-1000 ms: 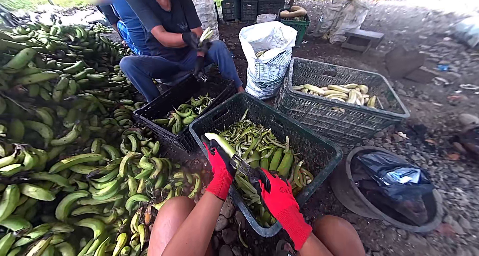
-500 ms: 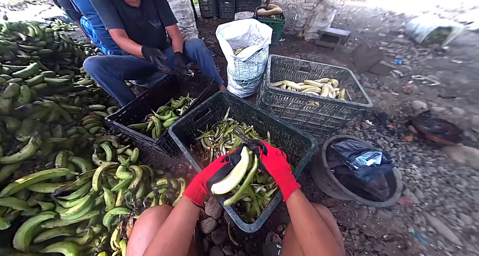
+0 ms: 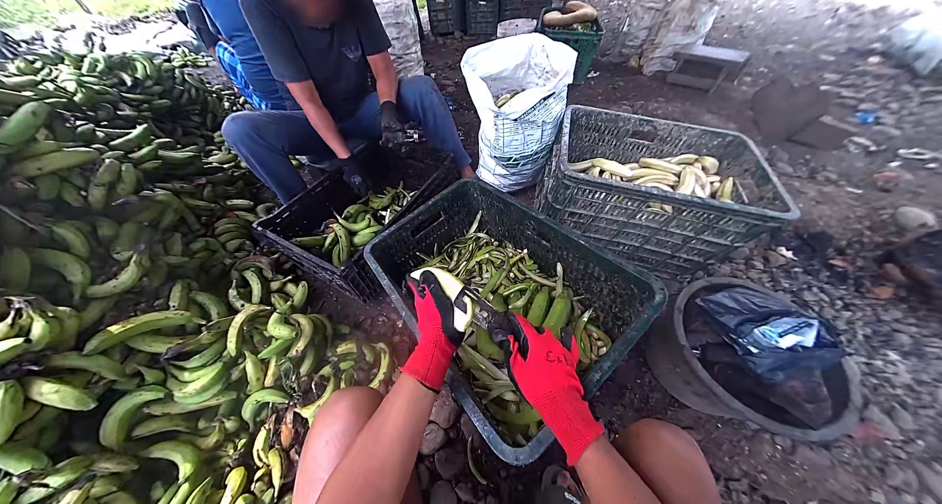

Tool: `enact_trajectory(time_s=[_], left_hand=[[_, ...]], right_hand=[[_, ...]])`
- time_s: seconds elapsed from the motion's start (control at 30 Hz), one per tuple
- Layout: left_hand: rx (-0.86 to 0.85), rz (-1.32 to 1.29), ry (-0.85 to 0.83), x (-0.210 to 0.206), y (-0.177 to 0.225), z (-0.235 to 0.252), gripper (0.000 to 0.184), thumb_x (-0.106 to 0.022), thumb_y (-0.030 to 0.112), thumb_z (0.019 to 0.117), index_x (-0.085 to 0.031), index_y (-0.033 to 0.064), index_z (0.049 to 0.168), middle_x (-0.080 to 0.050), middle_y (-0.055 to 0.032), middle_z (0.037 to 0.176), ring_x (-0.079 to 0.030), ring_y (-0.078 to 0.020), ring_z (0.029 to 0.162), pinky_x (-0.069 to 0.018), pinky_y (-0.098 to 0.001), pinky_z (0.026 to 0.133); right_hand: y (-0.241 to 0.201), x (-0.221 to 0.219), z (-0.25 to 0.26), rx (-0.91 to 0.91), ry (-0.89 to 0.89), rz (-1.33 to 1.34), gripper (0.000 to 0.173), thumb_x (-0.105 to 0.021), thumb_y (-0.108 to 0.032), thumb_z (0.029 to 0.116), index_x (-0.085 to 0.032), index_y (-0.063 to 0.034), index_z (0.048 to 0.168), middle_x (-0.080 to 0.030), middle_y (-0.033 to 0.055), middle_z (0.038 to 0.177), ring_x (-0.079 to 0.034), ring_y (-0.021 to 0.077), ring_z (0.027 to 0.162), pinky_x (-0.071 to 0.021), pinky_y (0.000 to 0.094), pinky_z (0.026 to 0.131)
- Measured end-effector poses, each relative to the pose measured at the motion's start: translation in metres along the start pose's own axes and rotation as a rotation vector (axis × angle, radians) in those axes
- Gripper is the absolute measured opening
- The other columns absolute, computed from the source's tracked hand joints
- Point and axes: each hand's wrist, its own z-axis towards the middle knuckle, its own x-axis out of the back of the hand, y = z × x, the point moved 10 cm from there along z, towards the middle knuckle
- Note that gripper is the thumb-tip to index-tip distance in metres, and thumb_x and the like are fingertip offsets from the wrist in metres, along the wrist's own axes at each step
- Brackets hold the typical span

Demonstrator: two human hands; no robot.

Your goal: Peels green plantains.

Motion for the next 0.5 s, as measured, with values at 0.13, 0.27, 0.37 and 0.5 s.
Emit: enact_trajectory(time_s=[0.13,0.27,0.37,0.5], left_hand=[[-0.05,-0.063,-0.606,-0.045,0.004,-0.021,0.038,-0.034,0.019,0.1095,-0.05,-0.0035,0.137,-0.065,-0.0101,0.111,-0.064,-0.0091,0.096,-0.0555,-0.0284,0.088],[-0.032,0.049,-1.158,-0.067,0.001,-0.057,0.08,-0.06,0.05,0.0966,-0.034,0.0013,0.155,-0.059,-0.0054,0.139,-0.06,-0.0061,0.12,-0.05,-0.0287,0.104],[-0.007,0.115,-1.208,-0.064,-0.005,-0.057,0.081,-0.06,0.048,0.0969,-0.028,0.0051,0.159,-0.061,-0.0057,0.135,-0.064,-0.009,0.112,-0.0541,-0.0303,0.098],[0.056,-0.098,-0.859,-0.055,-0.004,-0.024,0.055,-0.042,0.034,0.1031,-0.038,0.0037,0.148,-0.069,-0.0074,0.109,-0.068,-0.0133,0.092,-0.059,-0.0318,0.083]], right_hand=[[0.018,0.023,0.024,-0.02,0.005,0.064,0.049,-0.039,-0.042,0.1095,-0.047,-0.0252,0.155,-0.066,0.0148,0.136,-0.057,0.032,0.133,-0.0216,0.0626,0.122],[0.029,0.028,0.048,0.052,-0.03,0.16,0.048,-0.036,-0.045,0.1098,-0.052,-0.0278,0.151,-0.065,0.008,0.139,-0.056,0.0258,0.135,-0.0263,0.0606,0.121],[0.032,0.02,0.061,0.109,-0.069,0.246,0.05,-0.037,-0.05,0.1087,-0.055,-0.0263,0.148,-0.066,0.0071,0.138,-0.059,0.0245,0.131,-0.0371,0.057,0.115],[0.033,0.018,0.048,0.032,0.032,0.192,0.051,-0.036,-0.051,0.1086,-0.052,-0.0268,0.151,-0.068,0.008,0.135,-0.06,0.0252,0.131,-0.0324,0.0577,0.118]])
